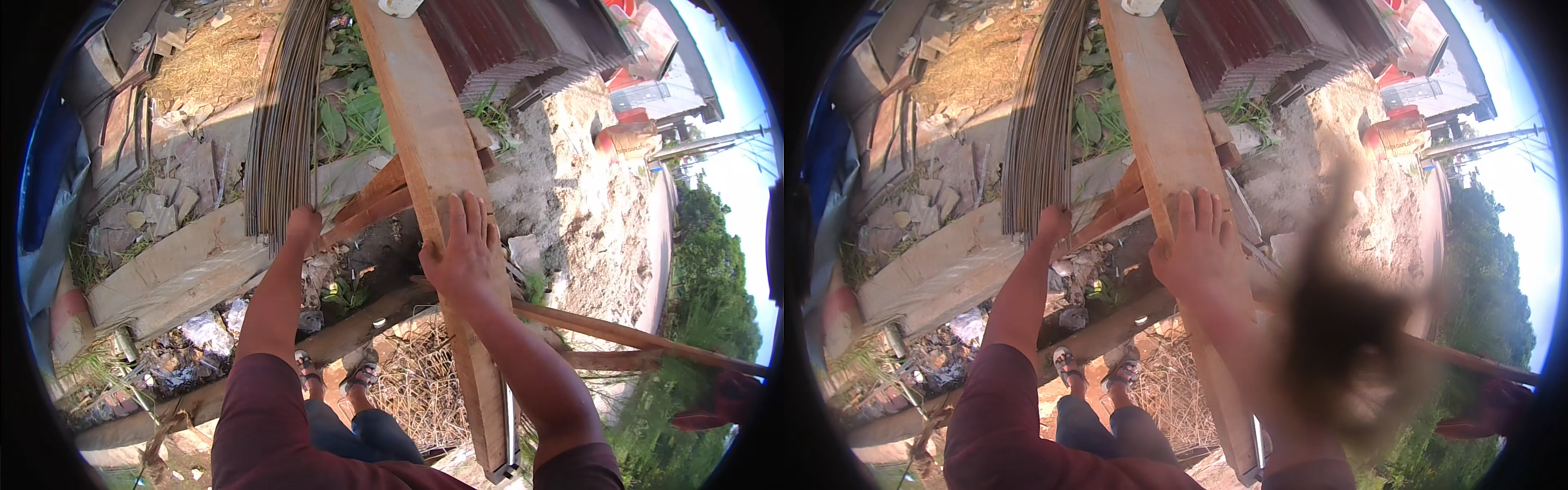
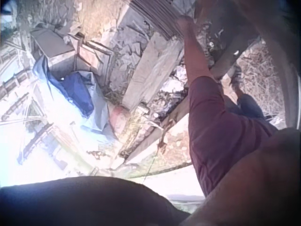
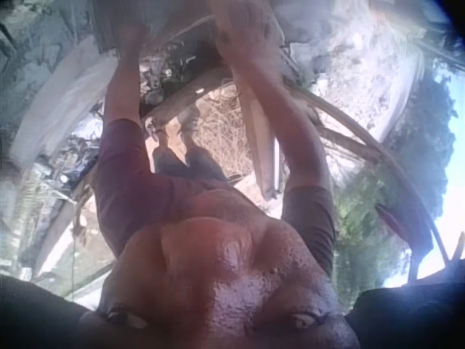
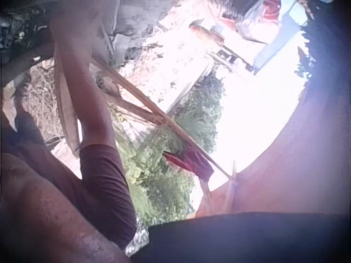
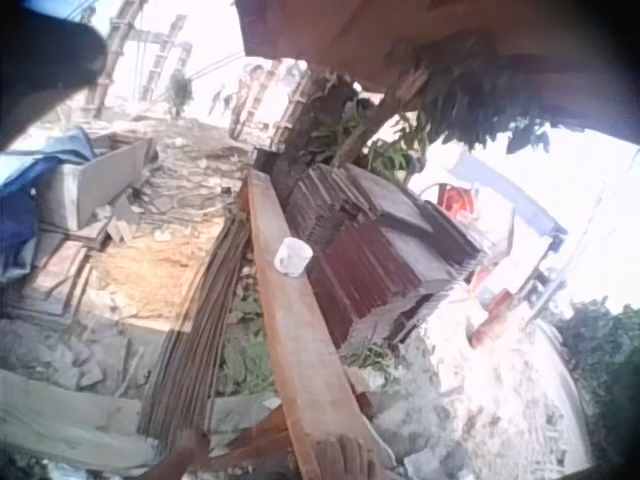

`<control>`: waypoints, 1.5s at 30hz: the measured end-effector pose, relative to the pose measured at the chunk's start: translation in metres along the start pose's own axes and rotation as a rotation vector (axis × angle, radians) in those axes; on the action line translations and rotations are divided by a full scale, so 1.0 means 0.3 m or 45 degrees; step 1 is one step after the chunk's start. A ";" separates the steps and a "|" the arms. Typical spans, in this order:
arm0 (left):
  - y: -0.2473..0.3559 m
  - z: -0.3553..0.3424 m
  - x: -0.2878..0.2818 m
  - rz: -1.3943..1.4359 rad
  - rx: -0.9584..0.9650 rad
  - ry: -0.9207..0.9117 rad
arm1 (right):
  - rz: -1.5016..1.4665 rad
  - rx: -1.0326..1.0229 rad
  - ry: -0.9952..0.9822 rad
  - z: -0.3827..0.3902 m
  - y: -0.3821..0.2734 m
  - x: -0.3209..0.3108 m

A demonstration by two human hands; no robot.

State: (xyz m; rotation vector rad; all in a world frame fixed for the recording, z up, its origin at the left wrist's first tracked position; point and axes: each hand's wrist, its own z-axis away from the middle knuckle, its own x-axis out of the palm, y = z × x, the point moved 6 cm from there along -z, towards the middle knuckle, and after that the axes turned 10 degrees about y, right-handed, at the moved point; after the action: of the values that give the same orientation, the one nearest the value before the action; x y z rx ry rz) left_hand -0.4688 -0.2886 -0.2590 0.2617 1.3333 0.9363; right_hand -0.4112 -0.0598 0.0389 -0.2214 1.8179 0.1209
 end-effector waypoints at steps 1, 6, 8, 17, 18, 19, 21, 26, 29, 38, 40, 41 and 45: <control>0.011 0.035 -0.048 0.192 -0.048 -0.023 | 0.002 0.005 0.016 0.001 0.001 0.002; -0.159 0.283 -0.032 0.985 -0.272 -0.290 | -0.020 0.030 0.051 0.006 -0.007 0.011; -0.316 0.488 0.053 1.084 -0.477 -0.373 | -0.026 0.040 0.055 0.012 -0.004 0.016; -0.634 1.183 -0.055 1.234 -0.751 -0.021 | -0.112 0.077 0.043 0.004 -0.029 0.006; -0.588 1.191 -0.140 1.213 -0.794 -0.068 | -0.123 0.093 0.027 0.007 -0.017 0.005; -0.546 1.213 -0.207 1.189 -0.847 -0.126 | -0.129 0.097 0.054 0.010 -0.013 -0.008; -0.512 1.216 -0.320 1.186 -0.808 -0.148 | -0.278 0.168 0.095 0.018 0.060 -0.003; -0.505 1.303 -0.446 1.167 -0.858 -0.204 | -0.735 0.360 0.142 0.221 0.229 -0.259; -0.539 1.411 -0.400 1.249 -0.864 -0.221 | -0.441 0.474 0.266 0.617 0.374 -0.417; -0.487 1.265 -0.341 1.329 -0.891 -0.281 | 0.123 0.611 0.480 1.313 0.382 -0.363; -0.441 1.224 -0.352 1.319 -0.877 -0.250 | 0.010 0.761 0.402 1.282 0.342 -0.396; -0.448 1.216 -0.362 1.257 -0.801 -0.210 | -0.048 0.833 0.364 1.272 0.324 -0.409; -0.355 1.276 -0.408 1.187 -0.735 -0.098 | -0.117 0.794 0.293 1.262 0.336 -0.413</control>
State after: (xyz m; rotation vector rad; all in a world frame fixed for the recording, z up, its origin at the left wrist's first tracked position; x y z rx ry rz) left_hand -0.0715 -0.3124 -0.1392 0.4738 0.7801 2.0165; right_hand -0.0445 0.1247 0.0583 0.1297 1.9764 -0.5508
